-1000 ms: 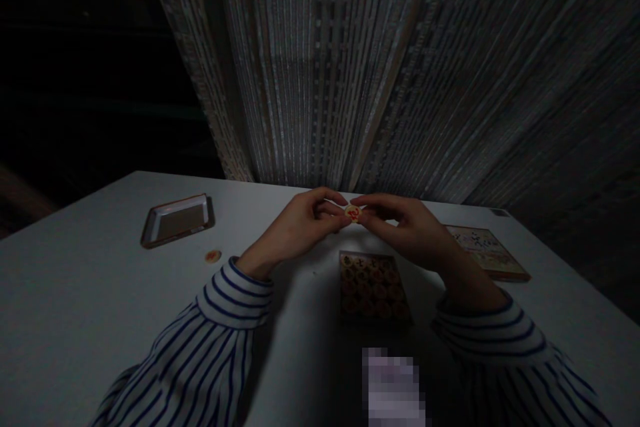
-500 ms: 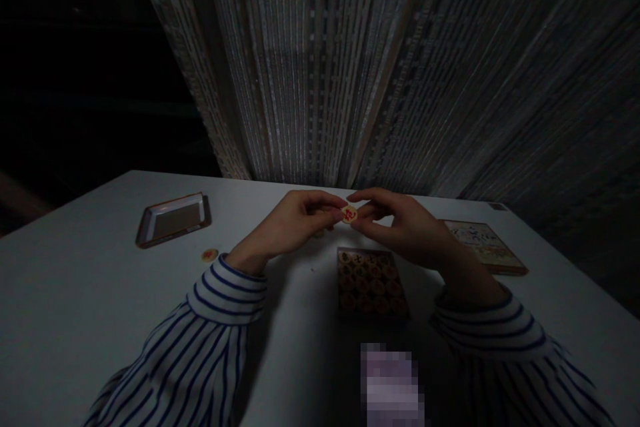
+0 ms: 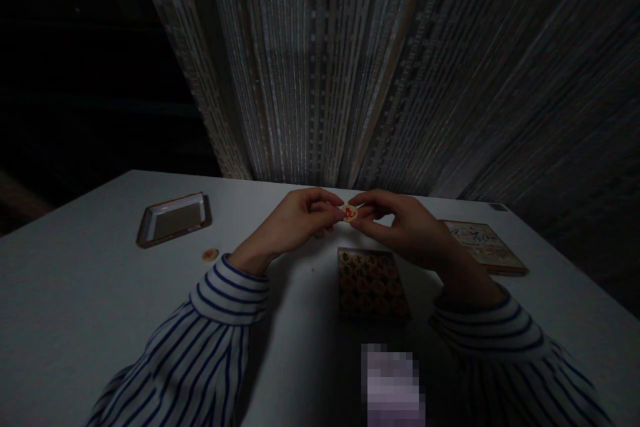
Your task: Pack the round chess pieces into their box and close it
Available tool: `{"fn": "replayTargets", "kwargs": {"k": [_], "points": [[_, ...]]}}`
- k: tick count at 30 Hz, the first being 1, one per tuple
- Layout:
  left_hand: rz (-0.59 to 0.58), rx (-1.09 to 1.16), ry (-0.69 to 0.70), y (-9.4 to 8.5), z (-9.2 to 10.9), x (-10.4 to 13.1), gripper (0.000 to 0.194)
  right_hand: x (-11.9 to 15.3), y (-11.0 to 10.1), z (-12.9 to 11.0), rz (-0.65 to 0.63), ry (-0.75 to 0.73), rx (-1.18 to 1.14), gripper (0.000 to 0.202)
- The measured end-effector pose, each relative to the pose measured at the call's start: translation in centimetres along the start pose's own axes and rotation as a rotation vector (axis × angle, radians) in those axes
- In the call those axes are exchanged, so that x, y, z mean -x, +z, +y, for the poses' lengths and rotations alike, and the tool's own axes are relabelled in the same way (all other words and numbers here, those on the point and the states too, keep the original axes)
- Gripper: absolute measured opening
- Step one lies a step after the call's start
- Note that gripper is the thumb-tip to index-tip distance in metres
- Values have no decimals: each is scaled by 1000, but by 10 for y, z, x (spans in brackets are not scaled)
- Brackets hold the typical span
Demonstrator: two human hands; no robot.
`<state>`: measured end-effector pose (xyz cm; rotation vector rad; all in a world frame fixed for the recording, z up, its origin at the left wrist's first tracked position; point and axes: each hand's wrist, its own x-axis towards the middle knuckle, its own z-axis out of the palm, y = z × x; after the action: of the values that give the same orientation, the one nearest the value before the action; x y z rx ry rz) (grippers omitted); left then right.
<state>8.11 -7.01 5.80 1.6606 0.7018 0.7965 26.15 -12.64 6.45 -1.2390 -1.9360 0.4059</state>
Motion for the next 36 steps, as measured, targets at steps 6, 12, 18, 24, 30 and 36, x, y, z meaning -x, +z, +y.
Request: {"fn": "replayTargets", "kwargs": {"k": [6, 12, 18, 24, 30, 36], "points": [[2, -30, -16, 0, 0, 0, 20, 0, -3, -2, -31, -41, 65, 17], [14, -17, -16, 2, 0, -1, 18, 0, -6, -3, -87, -106, 157, 20], [12, 9, -22, 2, -1, -1, 20, 0, -6, -2, -93, -116, 295, 22], [9, 4, -24, 4, -4, -3, 20, 1, -7, 0, -135, -157, 398, 27], [17, -18, -26, 6, -5, -3, 18, 2, -8, 1, -140, -178, 482, 24], [-2, -5, -29, 6, -7, -3, 16, 2, -9, -1, -172, -174, 559, 23]]}}
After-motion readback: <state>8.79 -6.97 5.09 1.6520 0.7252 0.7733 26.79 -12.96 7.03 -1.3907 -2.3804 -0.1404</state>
